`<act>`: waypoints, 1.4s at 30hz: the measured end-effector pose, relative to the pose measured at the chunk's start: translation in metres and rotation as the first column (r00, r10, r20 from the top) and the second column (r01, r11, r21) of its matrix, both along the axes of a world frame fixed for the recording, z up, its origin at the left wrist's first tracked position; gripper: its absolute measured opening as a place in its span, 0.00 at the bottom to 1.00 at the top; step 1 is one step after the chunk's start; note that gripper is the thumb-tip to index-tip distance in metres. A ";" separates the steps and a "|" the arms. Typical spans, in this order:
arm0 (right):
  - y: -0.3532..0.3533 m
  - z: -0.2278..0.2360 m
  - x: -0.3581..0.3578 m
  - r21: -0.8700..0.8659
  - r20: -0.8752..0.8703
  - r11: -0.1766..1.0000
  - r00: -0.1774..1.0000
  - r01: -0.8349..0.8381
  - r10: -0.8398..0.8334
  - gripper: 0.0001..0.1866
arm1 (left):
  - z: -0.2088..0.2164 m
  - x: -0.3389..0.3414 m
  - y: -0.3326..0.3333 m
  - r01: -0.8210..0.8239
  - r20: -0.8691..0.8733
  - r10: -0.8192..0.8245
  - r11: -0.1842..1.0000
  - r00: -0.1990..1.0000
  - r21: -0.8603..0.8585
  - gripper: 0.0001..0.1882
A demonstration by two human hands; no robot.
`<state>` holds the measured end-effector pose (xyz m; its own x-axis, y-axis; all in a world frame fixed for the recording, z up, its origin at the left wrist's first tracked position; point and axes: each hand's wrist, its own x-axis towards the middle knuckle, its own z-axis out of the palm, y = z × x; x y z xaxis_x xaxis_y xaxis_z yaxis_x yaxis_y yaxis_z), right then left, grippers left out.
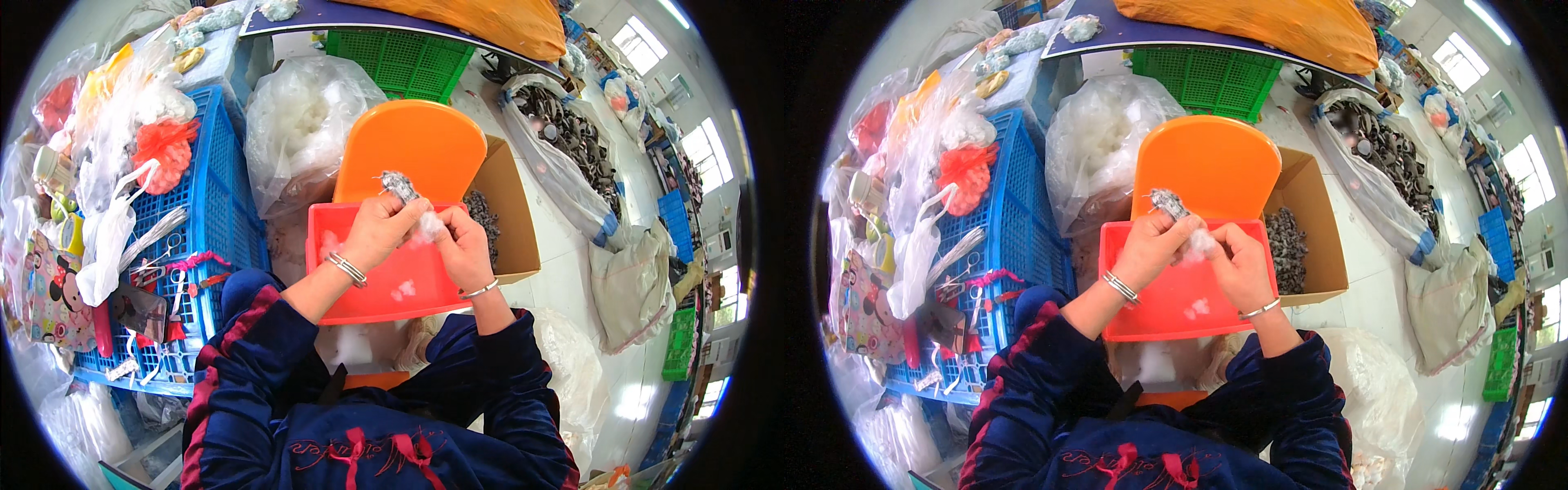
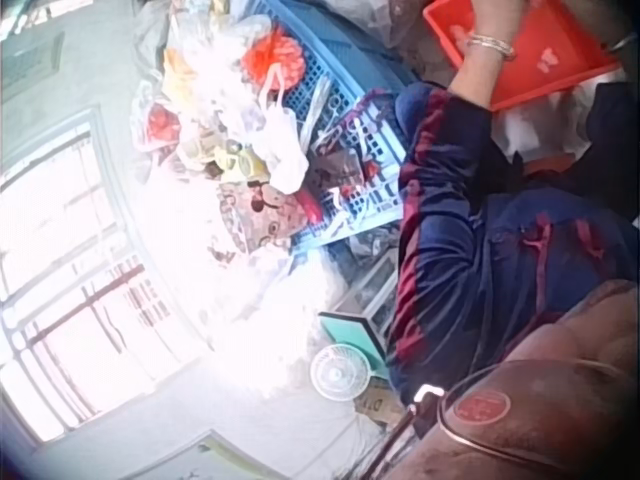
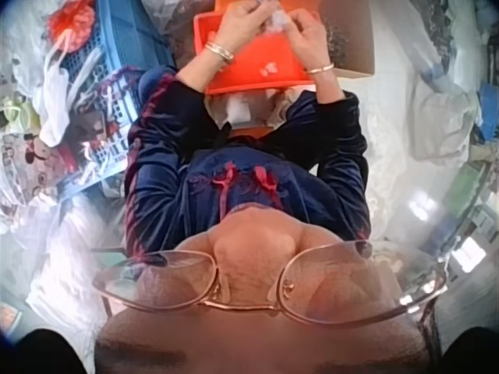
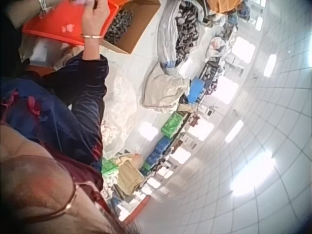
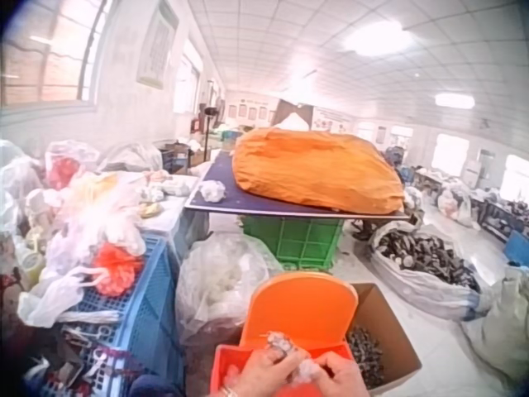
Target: The person sits on the floor and uses scissors to open and stuff white cotton into small patterned fabric pieces held over a red tray. The person then handles thin metal rods, bending and arranging them in the tray.
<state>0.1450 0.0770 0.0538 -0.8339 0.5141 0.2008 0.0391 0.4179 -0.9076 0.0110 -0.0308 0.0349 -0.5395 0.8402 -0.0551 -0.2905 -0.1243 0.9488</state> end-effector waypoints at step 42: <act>0.000 -0.003 -0.004 -0.133 -0.012 0.991 0.999 -0.034 0.033 0.01 | -0.006 -0.006 -0.001 0.091 -0.047 -0.091 0.996 0.995 -0.001 0.13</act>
<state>0.1411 0.0771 0.0512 -0.8496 0.5085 0.1403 0.0184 0.2944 -0.9555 0.0054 -0.0318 0.0287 -0.4627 0.8860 -0.0308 -0.2560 -0.1003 0.9615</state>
